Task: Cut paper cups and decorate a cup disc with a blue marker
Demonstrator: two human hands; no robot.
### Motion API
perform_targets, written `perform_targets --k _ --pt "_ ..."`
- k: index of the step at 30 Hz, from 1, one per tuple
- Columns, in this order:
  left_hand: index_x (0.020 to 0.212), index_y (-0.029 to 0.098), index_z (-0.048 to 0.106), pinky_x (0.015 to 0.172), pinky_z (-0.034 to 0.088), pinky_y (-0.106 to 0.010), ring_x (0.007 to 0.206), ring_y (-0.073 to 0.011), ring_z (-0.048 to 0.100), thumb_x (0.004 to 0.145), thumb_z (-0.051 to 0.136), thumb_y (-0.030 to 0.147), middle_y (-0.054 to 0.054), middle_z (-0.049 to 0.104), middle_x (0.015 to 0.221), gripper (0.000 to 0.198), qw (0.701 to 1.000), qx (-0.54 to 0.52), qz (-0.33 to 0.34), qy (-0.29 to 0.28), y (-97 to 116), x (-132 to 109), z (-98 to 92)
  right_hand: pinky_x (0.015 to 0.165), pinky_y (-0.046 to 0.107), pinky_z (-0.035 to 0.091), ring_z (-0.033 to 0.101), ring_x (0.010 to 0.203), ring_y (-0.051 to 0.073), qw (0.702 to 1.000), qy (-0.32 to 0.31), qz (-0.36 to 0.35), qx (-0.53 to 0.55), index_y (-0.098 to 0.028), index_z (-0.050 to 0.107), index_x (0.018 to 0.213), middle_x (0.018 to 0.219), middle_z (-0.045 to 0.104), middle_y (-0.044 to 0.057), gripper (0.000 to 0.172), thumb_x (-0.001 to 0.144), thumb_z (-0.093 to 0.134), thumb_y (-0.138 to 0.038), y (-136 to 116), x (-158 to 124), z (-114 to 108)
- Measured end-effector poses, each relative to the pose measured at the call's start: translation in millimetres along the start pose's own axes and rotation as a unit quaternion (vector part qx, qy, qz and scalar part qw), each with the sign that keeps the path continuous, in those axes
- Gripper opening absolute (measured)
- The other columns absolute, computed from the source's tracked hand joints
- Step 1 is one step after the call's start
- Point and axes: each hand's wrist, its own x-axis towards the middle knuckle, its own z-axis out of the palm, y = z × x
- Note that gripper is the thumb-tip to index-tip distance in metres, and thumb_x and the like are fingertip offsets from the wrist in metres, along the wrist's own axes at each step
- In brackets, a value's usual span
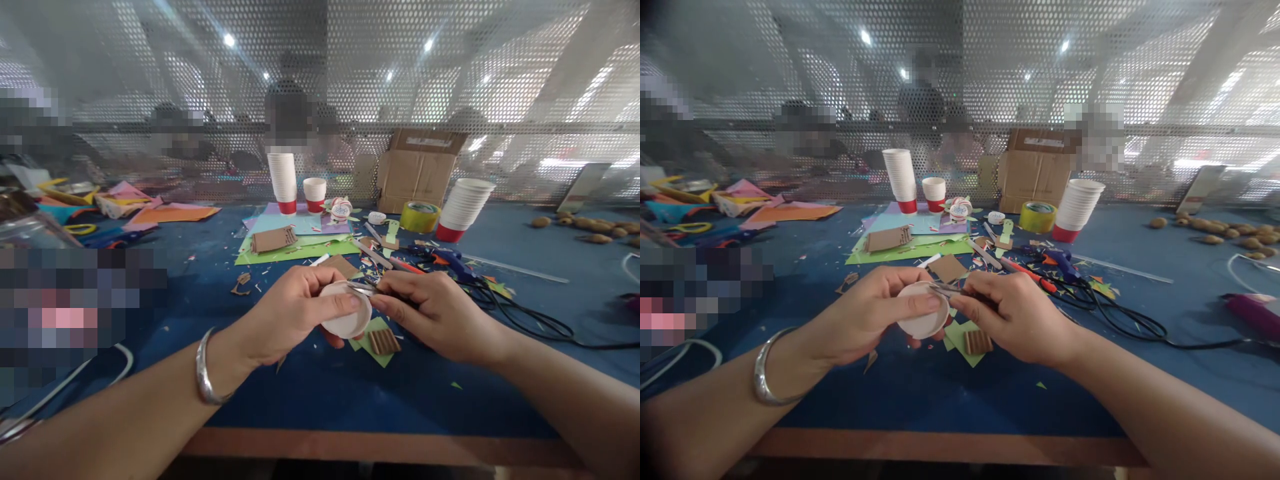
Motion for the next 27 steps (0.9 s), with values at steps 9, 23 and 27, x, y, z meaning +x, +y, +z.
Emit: perform_targets --k 9,23,27 --pt "0.088 0.013 0.065 0.045 0.050 -0.012 0.067 -0.0146 0.074 0.085 0.073 0.027 -0.008 0.075 0.081 0.015 0.989 -0.106 -0.084 -0.065 5.1 -3.0 -5.4 0.054 0.025 0.032 0.039 0.057 0.010 1.000 -0.012 0.004 0.004 -0.018 0.056 0.073 0.062 0.047 -0.004 0.037 0.100 0.047 -0.041 -4.1 -0.4 -1.6" --pt "0.085 0.015 0.068 0.057 0.052 -0.019 0.062 -0.0091 0.062 0.088 0.070 0.037 -0.001 0.069 0.073 0.022 0.992 0.081 0.085 0.039 -3.9 5.6 -9.8 0.059 0.025 0.035 0.043 0.062 0.011 0.998 0.036 0.032 0.029 -0.019 0.055 0.078 0.068 0.050 -0.002 0.037 0.099 0.048 -0.048 4.2 1.9 -1.7" --pt "0.085 0.018 0.068 0.057 0.046 -0.019 0.064 -0.0085 0.056 0.090 0.066 0.037 0.002 0.064 0.071 0.020 0.933 0.266 0.205 0.131 -5.6 6.1 -14.3 0.055 0.025 0.033 0.039 0.059 0.011 0.998 0.048 0.035 0.005 -0.019 0.053 0.079 0.065 0.047 -0.003 0.034 0.098 0.051 -0.047 2.1 -0.5 0.5"
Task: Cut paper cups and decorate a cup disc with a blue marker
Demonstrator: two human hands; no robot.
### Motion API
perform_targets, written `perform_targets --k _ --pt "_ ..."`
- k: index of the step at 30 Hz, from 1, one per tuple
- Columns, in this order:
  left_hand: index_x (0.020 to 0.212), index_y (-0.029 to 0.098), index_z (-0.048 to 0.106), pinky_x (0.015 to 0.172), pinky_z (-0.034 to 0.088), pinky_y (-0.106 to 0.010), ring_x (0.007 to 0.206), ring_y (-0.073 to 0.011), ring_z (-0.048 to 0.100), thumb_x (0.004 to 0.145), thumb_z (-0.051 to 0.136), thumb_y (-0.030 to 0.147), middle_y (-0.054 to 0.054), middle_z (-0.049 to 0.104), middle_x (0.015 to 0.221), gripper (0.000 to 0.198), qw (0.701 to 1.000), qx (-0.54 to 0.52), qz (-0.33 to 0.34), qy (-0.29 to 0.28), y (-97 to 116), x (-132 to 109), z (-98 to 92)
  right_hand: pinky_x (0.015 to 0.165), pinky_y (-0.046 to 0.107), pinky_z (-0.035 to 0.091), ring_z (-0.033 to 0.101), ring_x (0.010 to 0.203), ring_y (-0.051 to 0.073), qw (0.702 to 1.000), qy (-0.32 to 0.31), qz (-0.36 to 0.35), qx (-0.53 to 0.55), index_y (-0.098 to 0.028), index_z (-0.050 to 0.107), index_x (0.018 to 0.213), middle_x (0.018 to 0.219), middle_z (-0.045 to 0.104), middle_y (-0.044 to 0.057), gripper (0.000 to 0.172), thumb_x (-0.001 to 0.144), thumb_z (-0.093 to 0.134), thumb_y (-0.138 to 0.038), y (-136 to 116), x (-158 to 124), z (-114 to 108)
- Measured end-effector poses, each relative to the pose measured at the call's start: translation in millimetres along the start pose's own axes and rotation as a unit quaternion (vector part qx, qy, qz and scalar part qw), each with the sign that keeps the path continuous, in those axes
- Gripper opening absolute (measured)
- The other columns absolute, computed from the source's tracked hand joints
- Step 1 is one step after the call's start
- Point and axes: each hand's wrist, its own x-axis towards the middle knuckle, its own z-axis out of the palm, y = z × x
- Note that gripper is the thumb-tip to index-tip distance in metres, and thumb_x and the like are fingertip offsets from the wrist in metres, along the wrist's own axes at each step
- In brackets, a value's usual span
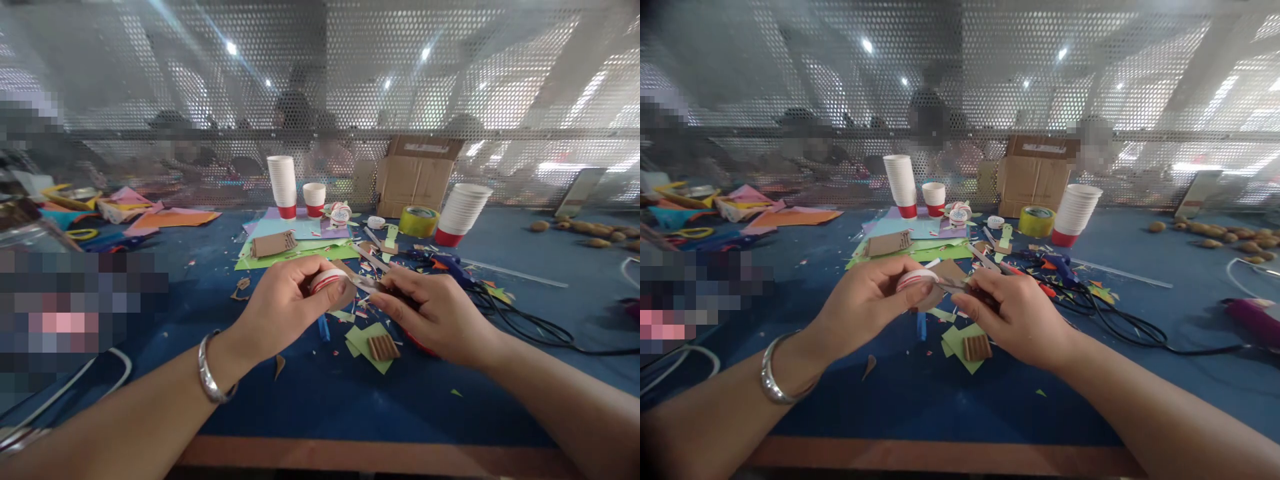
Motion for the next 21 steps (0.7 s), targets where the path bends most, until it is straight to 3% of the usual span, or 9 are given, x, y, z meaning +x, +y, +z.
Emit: perform_targets --k 4,8,10,14,21 --pt "0.084 0.019 0.065 0.057 0.044 -0.020 0.062 -0.0078 0.057 0.088 0.069 0.029 0.003 0.068 0.074 0.012 0.979 0.156 0.101 0.078 5.0 -4.8 -2.6 0.055 0.024 0.033 0.038 0.059 0.010 1.000 0.008 0.005 0.022 -0.019 0.054 0.078 0.066 0.045 -0.004 0.034 0.098 0.050 -0.047 -4.6 -2.0 0.6" --pt "0.085 0.019 0.059 0.079 0.052 -0.023 0.090 -0.0126 0.070 0.085 0.069 0.015 -0.002 0.076 0.105 0.011 0.942 0.236 0.204 0.125 4.8 -7.7 -2.6 0.057 0.025 0.033 0.040 0.061 0.010 0.996 -0.029 0.011 0.078 -0.019 0.052 0.074 0.066 0.044 -0.003 0.041 0.100 0.047 -0.050 -10.1 -1.7 2.4" --pt "0.088 0.020 0.058 0.085 0.053 -0.025 0.098 -0.0149 0.071 0.086 0.067 0.015 -0.003 0.076 0.106 0.011 0.925 0.263 0.242 0.130 1.4 -6.9 -2.2 0.056 0.025 0.031 0.039 0.061 0.010 0.992 -0.052 0.017 0.111 -0.019 0.050 0.072 0.066 0.041 -0.004 0.044 0.100 0.046 -0.053 -11.7 -1.2 4.6" --pt "0.100 0.020 0.059 0.087 0.055 -0.029 0.096 -0.0169 0.070 0.086 0.067 0.014 -0.005 0.075 0.108 0.018 0.897 0.295 0.305 0.127 -5.1 -2.4 -0.8 0.055 0.026 0.029 0.035 0.061 0.010 0.984 -0.079 0.021 0.161 -0.019 0.046 0.069 0.067 0.037 -0.004 0.048 0.099 0.046 -0.056 -12.4 -1.1 7.8" --pt "0.087 0.021 0.048 0.092 0.053 -0.037 0.101 -0.0210 0.067 0.083 0.066 0.005 -0.008 0.073 0.113 0.024 0.874 0.279 0.382 0.112 -8.0 3.5 -0.5 0.055 0.026 0.029 0.034 0.061 0.010 0.975 -0.099 0.025 0.200 -0.020 0.045 0.070 0.067 0.035 -0.005 0.044 0.099 0.049 -0.052 -9.5 -2.7 7.6"
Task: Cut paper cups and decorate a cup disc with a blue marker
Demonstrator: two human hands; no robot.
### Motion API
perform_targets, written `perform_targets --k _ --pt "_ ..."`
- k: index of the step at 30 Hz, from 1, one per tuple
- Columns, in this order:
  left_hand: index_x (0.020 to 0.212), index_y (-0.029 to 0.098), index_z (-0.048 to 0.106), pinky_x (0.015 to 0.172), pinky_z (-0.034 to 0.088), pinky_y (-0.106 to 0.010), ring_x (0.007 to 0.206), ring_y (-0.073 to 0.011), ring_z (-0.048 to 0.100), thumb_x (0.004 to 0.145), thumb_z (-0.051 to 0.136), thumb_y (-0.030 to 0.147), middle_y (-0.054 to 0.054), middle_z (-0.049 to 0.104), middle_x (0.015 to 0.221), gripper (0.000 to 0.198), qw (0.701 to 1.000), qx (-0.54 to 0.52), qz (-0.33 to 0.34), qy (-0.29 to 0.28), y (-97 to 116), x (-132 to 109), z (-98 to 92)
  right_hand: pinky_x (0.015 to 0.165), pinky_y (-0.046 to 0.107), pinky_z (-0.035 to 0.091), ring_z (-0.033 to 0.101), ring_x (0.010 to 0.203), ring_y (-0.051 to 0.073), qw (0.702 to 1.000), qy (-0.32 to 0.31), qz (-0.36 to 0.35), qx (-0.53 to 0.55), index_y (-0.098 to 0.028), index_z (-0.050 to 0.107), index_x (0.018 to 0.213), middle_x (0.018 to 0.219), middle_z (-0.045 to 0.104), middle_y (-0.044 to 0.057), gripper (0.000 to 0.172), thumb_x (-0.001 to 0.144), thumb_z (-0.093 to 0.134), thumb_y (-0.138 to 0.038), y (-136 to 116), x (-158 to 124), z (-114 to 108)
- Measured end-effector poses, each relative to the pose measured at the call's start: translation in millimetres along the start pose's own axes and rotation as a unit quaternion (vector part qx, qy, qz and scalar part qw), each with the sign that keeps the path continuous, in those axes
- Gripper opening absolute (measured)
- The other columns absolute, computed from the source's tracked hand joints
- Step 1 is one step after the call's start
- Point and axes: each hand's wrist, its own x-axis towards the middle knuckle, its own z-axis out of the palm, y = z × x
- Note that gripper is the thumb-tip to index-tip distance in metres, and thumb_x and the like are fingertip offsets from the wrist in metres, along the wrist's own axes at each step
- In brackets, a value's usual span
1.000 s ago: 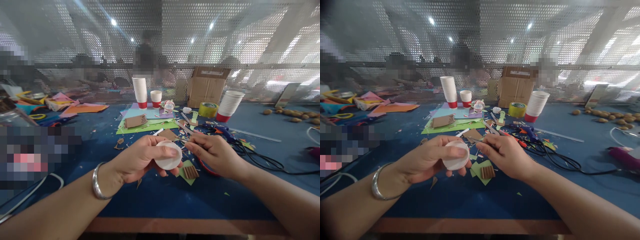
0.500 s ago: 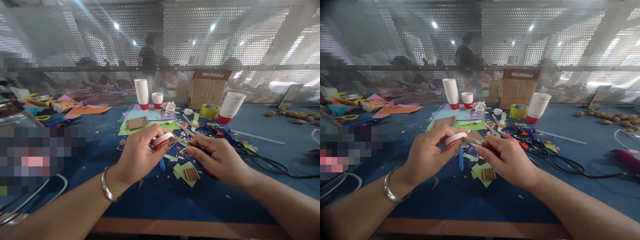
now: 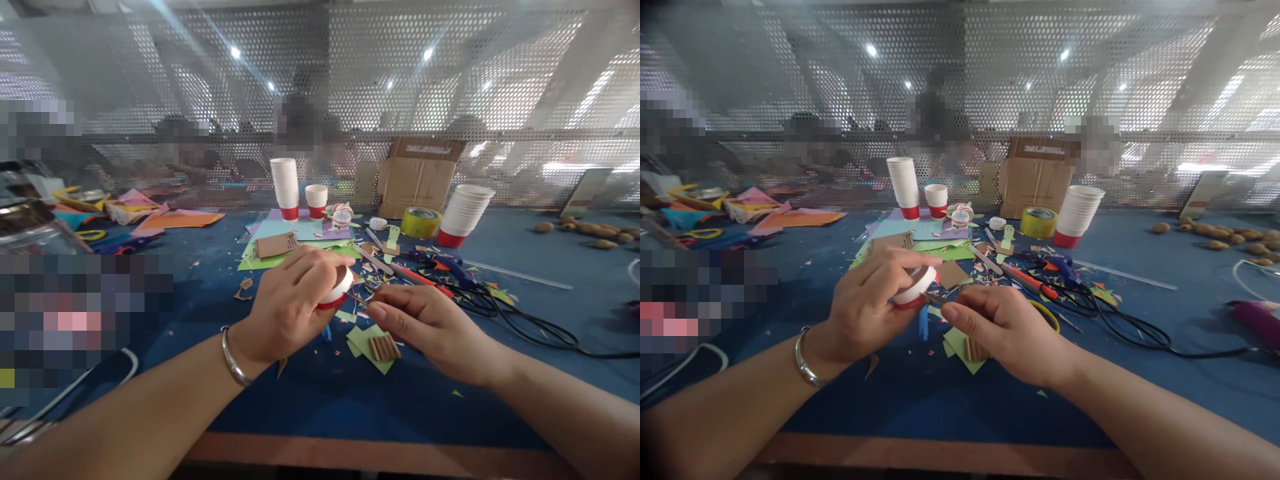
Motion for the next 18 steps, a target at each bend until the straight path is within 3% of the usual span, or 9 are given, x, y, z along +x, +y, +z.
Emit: perform_targets --k 14,16,18 --pt "0.089 0.020 0.051 0.096 0.054 -0.040 0.106 -0.0215 0.065 0.082 0.065 0.002 -0.008 0.073 0.115 0.024 0.999 0.039 0.025 0.006 -0.6 0.5 -1.1 0.054 0.026 0.028 0.034 0.060 0.009 1.000 0.010 -0.012 -0.023 -0.019 0.045 0.068 0.066 0.035 -0.005 0.046 0.099 0.049 -0.052 -3.0 -0.8 1.0" --pt "0.089 0.020 0.051 0.095 0.053 -0.038 0.106 -0.0210 0.065 0.082 0.066 0.004 -0.007 0.073 0.114 0.023 0.999 0.034 0.004 0.016 -0.7 0.4 -1.2 0.053 0.025 0.028 0.033 0.060 0.009 1.000 0.013 -0.003 -0.004 -0.019 0.044 0.068 0.066 0.034 -0.005 0.046 0.099 0.049 -0.053 -2.2 -0.1 1.5" --pt "0.087 0.021 0.051 0.091 0.054 -0.035 0.104 -0.0199 0.066 0.084 0.067 0.008 -0.006 0.073 0.112 0.021 0.998 0.012 -0.062 0.021 0.1 -0.5 -0.6 0.050 0.024 0.025 0.031 0.057 0.008 0.999 0.015 0.011 0.038 -0.019 0.042 0.068 0.066 0.032 -0.005 0.047 0.098 0.050 -0.055 -1.3 0.6 2.2"
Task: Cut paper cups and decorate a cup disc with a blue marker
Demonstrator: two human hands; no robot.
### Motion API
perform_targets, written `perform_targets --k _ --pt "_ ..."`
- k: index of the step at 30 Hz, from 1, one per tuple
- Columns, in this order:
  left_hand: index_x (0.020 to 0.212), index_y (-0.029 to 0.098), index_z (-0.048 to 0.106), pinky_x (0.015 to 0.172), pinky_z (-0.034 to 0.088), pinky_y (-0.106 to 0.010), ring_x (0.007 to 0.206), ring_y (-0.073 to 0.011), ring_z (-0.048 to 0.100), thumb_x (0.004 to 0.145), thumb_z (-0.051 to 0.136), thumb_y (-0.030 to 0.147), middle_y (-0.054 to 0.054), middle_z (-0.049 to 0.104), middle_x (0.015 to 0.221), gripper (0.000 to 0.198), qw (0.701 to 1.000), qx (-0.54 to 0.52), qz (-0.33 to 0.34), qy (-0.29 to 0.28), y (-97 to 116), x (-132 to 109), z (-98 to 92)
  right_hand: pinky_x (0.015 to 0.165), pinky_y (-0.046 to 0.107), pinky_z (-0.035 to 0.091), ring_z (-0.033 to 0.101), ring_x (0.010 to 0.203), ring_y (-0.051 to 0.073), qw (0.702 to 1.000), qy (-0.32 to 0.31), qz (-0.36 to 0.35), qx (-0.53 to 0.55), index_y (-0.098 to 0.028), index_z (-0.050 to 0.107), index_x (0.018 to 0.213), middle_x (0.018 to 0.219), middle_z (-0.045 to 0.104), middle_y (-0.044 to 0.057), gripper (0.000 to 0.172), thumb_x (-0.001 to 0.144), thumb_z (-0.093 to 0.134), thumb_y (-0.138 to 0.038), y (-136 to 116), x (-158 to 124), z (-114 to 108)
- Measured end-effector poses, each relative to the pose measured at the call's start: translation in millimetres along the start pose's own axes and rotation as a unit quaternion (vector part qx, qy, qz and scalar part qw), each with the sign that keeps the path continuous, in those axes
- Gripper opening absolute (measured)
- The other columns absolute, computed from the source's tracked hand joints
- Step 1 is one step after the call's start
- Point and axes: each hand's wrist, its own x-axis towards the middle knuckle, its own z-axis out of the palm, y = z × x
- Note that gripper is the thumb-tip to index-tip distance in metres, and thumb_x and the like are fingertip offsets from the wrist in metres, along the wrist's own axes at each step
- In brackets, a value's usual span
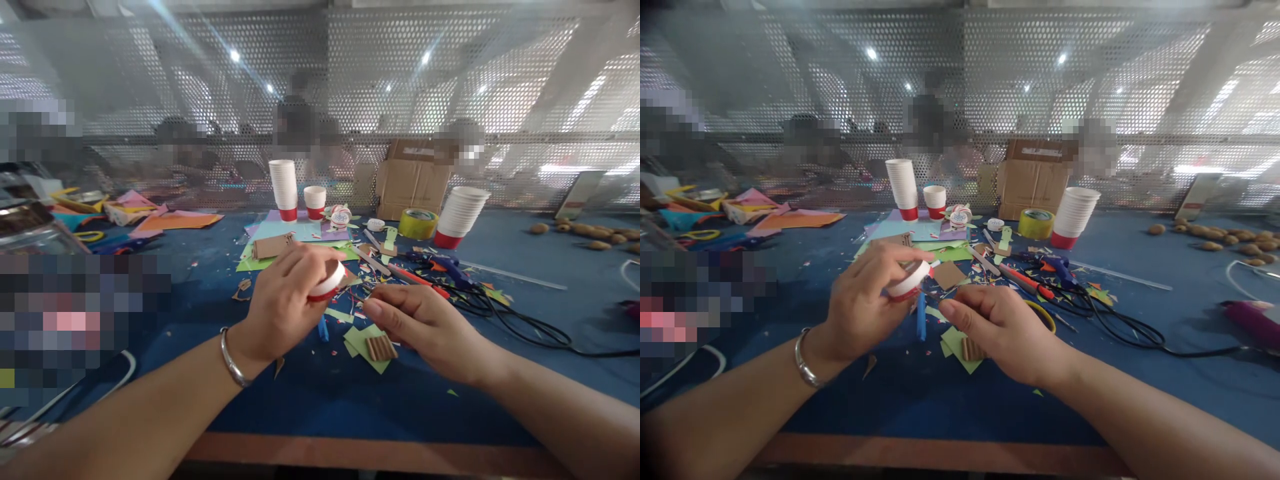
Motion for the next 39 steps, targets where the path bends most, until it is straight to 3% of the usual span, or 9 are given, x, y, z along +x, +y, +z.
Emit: perform_targets --k 3,7,12,18,24,31,39 --pt "0.086 0.021 0.052 0.088 0.053 -0.032 0.106 -0.0193 0.067 0.085 0.068 0.012 -0.006 0.073 0.113 0.019 0.994 -0.046 -0.098 0.001 2.2 -2.4 1.6 0.044 0.022 0.018 0.022 0.050 0.006 0.996 -0.005 0.028 0.084 -0.020 0.038 0.068 0.062 0.025 -0.008 0.049 0.095 0.053 -0.059 0.5 0.8 0.8" --pt "0.087 0.021 0.052 0.093 0.053 -0.035 0.108 -0.0192 0.068 0.088 0.067 0.014 -0.006 0.073 0.115 0.017 0.989 -0.085 -0.118 0.036 5.5 -3.1 3.4 0.042 0.021 0.013 0.016 0.048 0.005 0.976 -0.027 0.060 0.210 -0.021 0.038 0.069 0.058 0.021 -0.010 0.049 0.091 0.059 -0.059 -1.2 0.9 2.3" --pt "0.087 0.022 0.052 0.098 0.051 -0.041 0.110 -0.0204 0.067 0.088 0.069 0.016 -0.006 0.075 0.111 0.018 0.994 -0.075 -0.064 0.038 6.8 -1.0 4.7 0.042 0.020 0.013 0.015 0.049 0.005 0.954 -0.039 0.064 0.289 -0.019 0.041 0.067 0.057 0.021 -0.010 0.048 0.091 0.062 -0.055 -4.4 0.1 4.0" --pt "0.092 0.022 0.055 0.093 0.055 -0.036 0.108 -0.0187 0.067 0.083 0.069 0.005 -0.008 0.073 0.115 0.024 0.996 -0.076 -0.022 0.047 6.8 -2.1 6.0 0.040 0.019 0.011 0.013 0.048 0.004 0.949 -0.045 0.074 0.304 -0.019 0.040 0.067 0.058 0.019 -0.011 0.047 0.092 0.062 -0.053 -5.6 -0.5 4.7" --pt "0.097 0.021 0.056 0.089 0.059 -0.033 0.108 -0.0187 0.068 0.086 0.067 0.008 -0.010 0.073 0.117 0.020 0.998 -0.048 -0.018 0.046 5.3 -5.0 8.0 0.040 0.019 0.010 0.013 0.047 0.004 0.949 -0.049 0.087 0.299 -0.019 0.039 0.066 0.057 0.019 -0.011 0.050 0.090 0.062 -0.056 -5.6 -0.9 5.2" --pt "0.080 0.021 0.050 0.092 0.058 -0.033 0.109 -0.0183 0.067 0.084 0.067 0.006 -0.009 0.071 0.122 0.023 0.998 -0.020 0.009 0.061 3.2 -10.2 11.3 0.038 0.018 0.009 0.012 0.046 0.003 0.947 -0.053 0.092 0.304 -0.020 0.038 0.067 0.058 0.020 -0.010 0.050 0.091 0.061 -0.058 -4.5 -0.9 6.1" --pt "0.080 0.018 0.052 0.096 0.058 -0.036 0.112 -0.0211 0.067 0.084 0.064 0.003 -0.014 0.069 0.119 0.020 0.994 -0.006 0.102 0.050 2.4 1.0 -0.7 0.037 0.019 0.011 0.016 0.044 0.004 0.950 -0.045 0.076 0.301 -0.020 0.038 0.064 0.052 0.024 -0.010 0.052 0.090 0.062 -0.058 -7.4 -1.8 7.9"
